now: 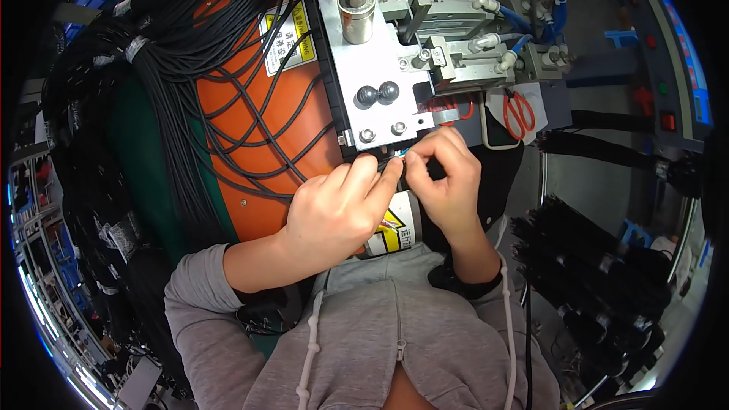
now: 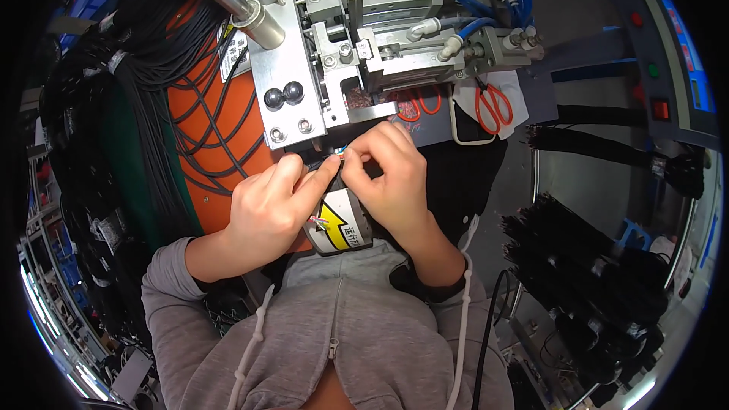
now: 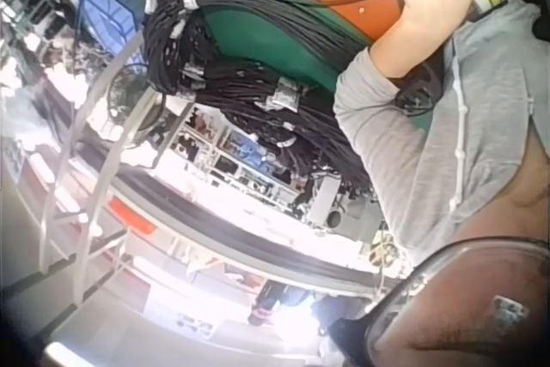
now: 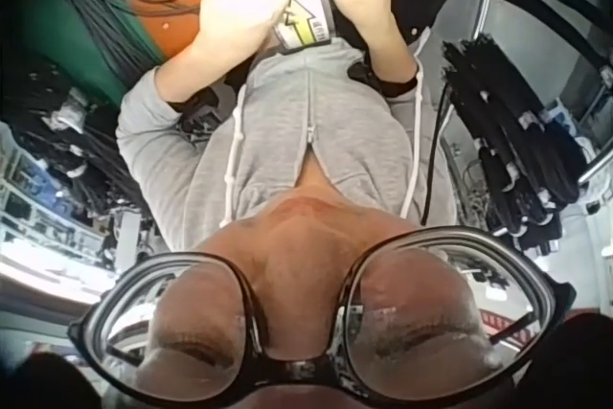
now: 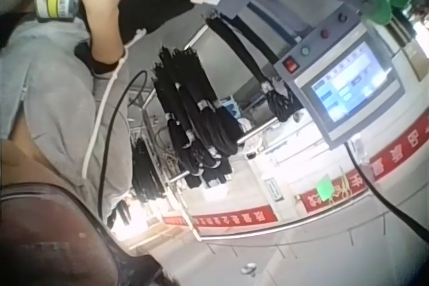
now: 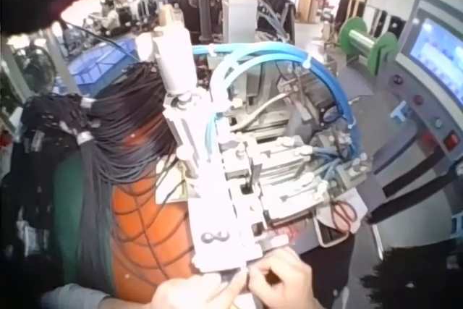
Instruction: The person inserts the ends of wires into a machine by hand, then gathers a bundle of cables from the table to place them over the machine. After rearranging the cables on the work surface, the person resumes inserting the wire ends into the machine.
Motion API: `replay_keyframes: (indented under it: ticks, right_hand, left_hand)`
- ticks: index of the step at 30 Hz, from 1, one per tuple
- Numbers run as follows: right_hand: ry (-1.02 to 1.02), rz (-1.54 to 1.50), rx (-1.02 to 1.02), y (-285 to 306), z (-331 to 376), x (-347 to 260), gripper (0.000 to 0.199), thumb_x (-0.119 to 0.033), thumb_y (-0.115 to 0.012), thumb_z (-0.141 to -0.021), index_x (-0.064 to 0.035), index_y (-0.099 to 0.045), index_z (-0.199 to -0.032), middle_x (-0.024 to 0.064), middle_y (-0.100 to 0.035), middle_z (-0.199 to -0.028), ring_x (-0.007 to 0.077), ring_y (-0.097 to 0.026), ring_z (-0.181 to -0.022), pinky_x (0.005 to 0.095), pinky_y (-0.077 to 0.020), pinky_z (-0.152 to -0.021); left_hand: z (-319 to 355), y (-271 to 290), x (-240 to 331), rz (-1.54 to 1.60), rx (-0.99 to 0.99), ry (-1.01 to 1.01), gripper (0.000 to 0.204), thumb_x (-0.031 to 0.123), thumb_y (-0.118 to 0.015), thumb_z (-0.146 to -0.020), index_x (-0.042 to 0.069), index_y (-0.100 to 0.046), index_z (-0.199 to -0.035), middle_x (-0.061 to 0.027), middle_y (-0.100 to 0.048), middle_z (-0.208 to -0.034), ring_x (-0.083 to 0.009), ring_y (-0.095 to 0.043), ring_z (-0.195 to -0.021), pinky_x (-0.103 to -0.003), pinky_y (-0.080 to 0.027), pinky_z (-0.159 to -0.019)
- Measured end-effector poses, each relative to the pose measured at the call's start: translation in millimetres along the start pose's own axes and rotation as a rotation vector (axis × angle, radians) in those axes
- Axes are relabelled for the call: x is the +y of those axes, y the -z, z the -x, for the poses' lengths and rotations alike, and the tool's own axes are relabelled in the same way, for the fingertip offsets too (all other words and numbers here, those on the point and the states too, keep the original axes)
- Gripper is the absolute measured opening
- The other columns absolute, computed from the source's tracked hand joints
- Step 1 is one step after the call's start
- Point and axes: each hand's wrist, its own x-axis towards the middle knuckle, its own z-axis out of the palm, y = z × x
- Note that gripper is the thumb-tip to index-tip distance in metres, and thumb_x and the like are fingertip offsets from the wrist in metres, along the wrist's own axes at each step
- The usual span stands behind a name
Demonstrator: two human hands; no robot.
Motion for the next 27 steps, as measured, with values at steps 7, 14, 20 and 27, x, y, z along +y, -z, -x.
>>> replay_keyframes:
  ticks: [7, 14, 20, 27]
  right_hand:
    - [-0.457, -0.405, -0.056, -1, 11, 10, 0.008, 0.004, -0.063, -0.074, 0.0006, -0.056, -0.073, 0.0064, -0.054, -0.067, 0.018, -0.052, -0.063, 0.028, -0.0405, -0.059]
    - [0.035, -0.027, 0.033, 0, 2, 1, 0.008, 0.004, -0.063, -0.074, 0.0005, -0.055, -0.072, 0.0063, -0.054, -0.068, 0.019, -0.052, -0.065, 0.0293, -0.0409, -0.061]
    - [0.094, 0.048, 0.037, -2, 1, 2, 0.008, 0.003, -0.063, -0.074, 0.0005, -0.056, -0.072, 0.0063, -0.055, -0.068, 0.0178, -0.053, -0.066, 0.0297, -0.0413, -0.061]
    - [-0.417, -0.345, -0.074, 0, 4, 12, 0.007, 0.002, -0.063, -0.076, 0.0011, -0.057, -0.074, 0.0066, -0.057, -0.07, 0.0158, -0.054, -0.066, 0.0292, -0.0428, -0.061]
  left_hand:
    - [-3, -5, -6, 0.141, 0.092, 0.019, 0.037, 0.009, -0.066, -0.066, 0.007, -0.069, -0.103, -0.0034, -0.05, -0.073, -0.0126, -0.055, -0.059, -0.026, -0.043, -0.045]
    - [0, 11, 0, 0.058, -0.011, 0.027, 0.028, 0.009, -0.064, -0.076, 0.006, -0.067, -0.103, -0.0024, -0.046, -0.073, -0.0107, -0.054, -0.057, -0.025, -0.043, -0.044]
    - [-3, 11, 3, 0.003, -0.063, 0.036, 0.023, 0.008, -0.062, -0.082, 0.004, -0.066, -0.104, -0.0025, -0.045, -0.075, -0.0102, -0.053, -0.056, -0.024, -0.043, -0.043]
    - [-3, 0, -1, 0.076, 0.038, 0.01, 0.023, 0.007, -0.063, -0.077, 0.005, -0.066, -0.1, -0.0014, -0.045, -0.073, -0.01, -0.054, -0.057, -0.024, -0.043, -0.044]
